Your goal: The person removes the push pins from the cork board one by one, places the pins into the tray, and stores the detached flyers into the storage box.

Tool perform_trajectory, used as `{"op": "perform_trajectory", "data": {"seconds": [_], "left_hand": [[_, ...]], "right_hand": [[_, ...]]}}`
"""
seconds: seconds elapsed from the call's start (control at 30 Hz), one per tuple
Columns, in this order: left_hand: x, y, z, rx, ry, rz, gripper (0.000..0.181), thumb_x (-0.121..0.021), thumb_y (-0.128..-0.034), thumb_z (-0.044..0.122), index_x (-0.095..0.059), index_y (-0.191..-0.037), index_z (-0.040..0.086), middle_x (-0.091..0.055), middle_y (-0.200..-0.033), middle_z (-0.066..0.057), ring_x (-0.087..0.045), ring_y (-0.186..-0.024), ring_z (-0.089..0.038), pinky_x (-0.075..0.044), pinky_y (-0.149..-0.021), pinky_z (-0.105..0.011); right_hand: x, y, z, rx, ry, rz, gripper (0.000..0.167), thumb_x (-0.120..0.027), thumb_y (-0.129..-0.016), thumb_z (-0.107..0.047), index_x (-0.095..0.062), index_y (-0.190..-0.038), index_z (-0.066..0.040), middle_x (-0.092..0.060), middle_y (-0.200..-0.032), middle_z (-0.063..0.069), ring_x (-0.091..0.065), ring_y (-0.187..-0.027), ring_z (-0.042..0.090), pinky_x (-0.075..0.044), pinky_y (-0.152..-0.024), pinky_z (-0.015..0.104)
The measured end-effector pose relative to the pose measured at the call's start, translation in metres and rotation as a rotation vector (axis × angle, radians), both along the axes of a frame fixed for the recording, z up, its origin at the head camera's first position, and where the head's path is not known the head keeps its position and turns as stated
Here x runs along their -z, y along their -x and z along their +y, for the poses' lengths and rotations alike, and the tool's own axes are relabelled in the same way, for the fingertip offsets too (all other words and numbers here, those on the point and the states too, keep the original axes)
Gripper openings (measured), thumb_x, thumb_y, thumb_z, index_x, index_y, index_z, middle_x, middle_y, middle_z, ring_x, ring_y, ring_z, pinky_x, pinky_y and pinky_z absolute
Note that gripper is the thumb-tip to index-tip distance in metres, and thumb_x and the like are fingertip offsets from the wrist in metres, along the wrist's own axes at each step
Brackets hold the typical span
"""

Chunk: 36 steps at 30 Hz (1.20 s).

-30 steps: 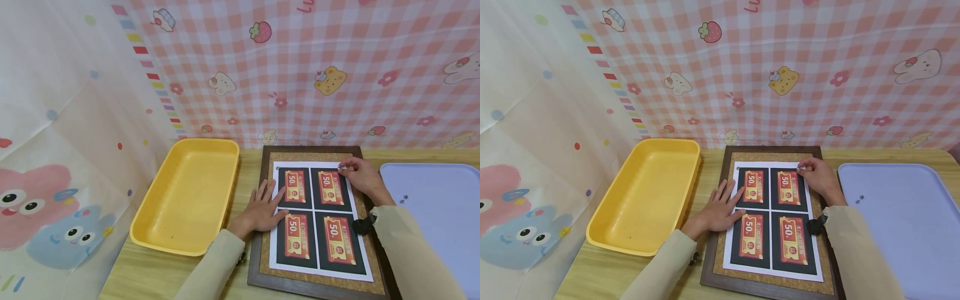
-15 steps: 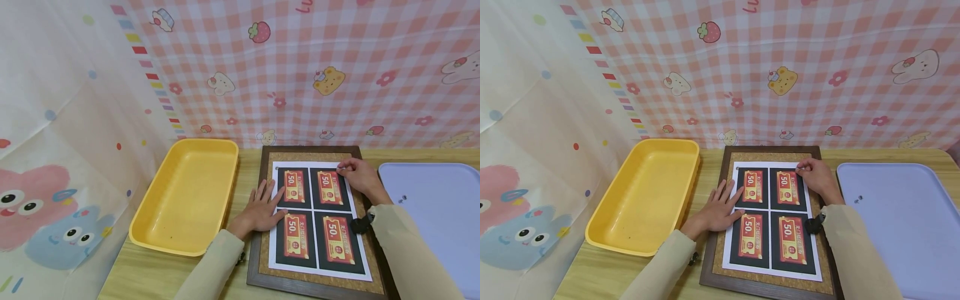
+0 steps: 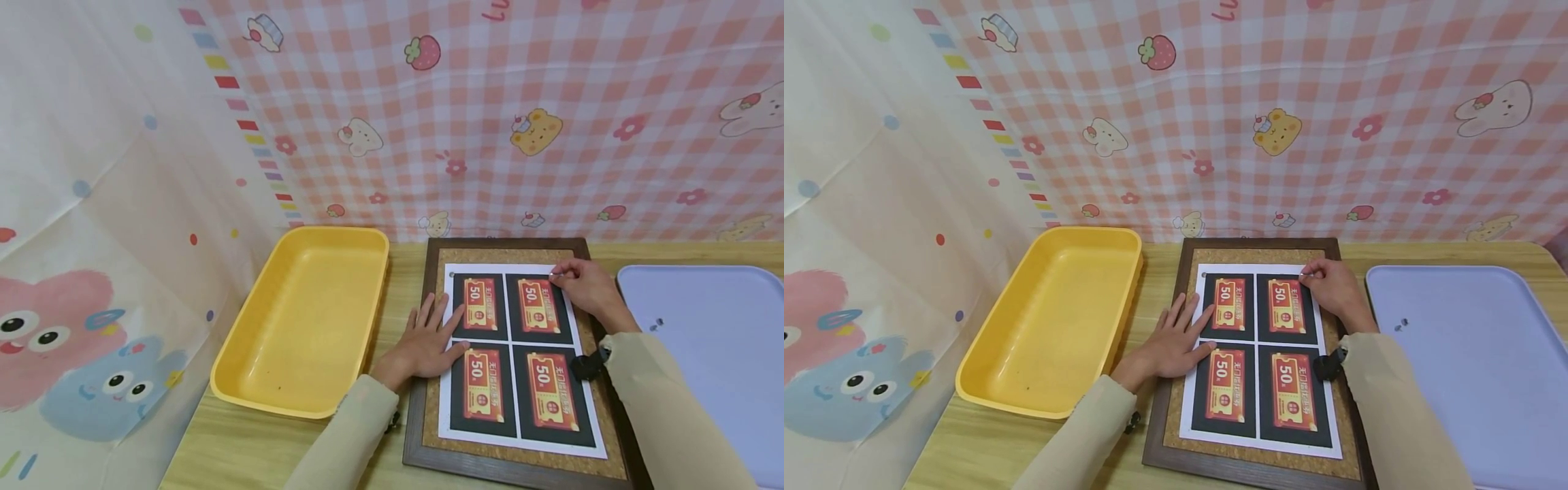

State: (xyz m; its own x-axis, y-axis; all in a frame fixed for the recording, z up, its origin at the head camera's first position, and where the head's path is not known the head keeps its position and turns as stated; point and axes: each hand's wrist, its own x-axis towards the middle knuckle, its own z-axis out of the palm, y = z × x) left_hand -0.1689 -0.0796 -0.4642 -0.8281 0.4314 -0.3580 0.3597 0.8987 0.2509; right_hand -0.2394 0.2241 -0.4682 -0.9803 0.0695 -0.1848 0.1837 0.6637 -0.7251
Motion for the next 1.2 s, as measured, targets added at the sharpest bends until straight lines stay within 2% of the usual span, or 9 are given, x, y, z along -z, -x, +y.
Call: {"op": "perform_trajectory", "data": {"seconds": [0.57,0.8,1.03,1.2], "left_hand": [[0.0003,-0.0003,0.0006,0.003,-0.009,0.007,0.069,-0.028,-0.1030,0.058,-0.001,-0.160,0.032,0.015,-0.167,-0.001,0.021,-0.151,-0.024,0.001,-0.122,-0.053],[-0.0008,-0.0002,0.0002,0.005,-0.002,0.005,0.068,-0.027,-0.1030,0.058,0.000,-0.160,0.032,0.015,-0.167,-0.001,0.021,-0.151,-0.024,0.001,-0.122,-0.053],[-0.0011,-0.0001,-0.0005,0.012,-0.006,0.001,0.068,-0.026,-0.1033,0.058,0.001,-0.160,0.031,0.016,-0.166,-0.002,0.022,-0.151,-0.025,0.002,-0.122,-0.054],[-0.0005,-0.0001,-0.0001,0.009,-0.008,0.007,0.068,-0.027,-0.1032,0.058,0.000,-0.160,0.032,0.015,-0.167,-0.001,0.021,-0.151,-0.024,0.001,-0.122,-0.053]], "right_hand": [[0.0021,-0.0006,0.0022,-0.025,0.001,0.010,0.022,-0.051,-0.102,-0.024,-0.061,-0.106,-0.004,-0.056,-0.094,0.015,-0.051,-0.086,0.029,-0.036,-0.070,0.035],[0.0024,0.0004,0.0039,-0.041,0.026,-0.015,0.024,-0.050,-0.103,-0.026,-0.061,-0.107,-0.005,-0.058,-0.104,0.017,-0.052,-0.091,0.031,-0.038,-0.072,0.036],[0.0032,-0.0002,0.0044,-0.037,0.047,0.001,0.024,-0.050,-0.103,-0.026,-0.061,-0.107,-0.005,-0.058,-0.104,0.017,-0.052,-0.091,0.031,-0.038,-0.072,0.036],[0.0023,-0.0016,0.0040,-0.042,0.047,-0.018,0.027,-0.049,-0.103,-0.030,-0.060,-0.110,-0.005,-0.058,-0.106,0.018,-0.051,-0.093,0.031,-0.038,-0.073,0.036]]}}
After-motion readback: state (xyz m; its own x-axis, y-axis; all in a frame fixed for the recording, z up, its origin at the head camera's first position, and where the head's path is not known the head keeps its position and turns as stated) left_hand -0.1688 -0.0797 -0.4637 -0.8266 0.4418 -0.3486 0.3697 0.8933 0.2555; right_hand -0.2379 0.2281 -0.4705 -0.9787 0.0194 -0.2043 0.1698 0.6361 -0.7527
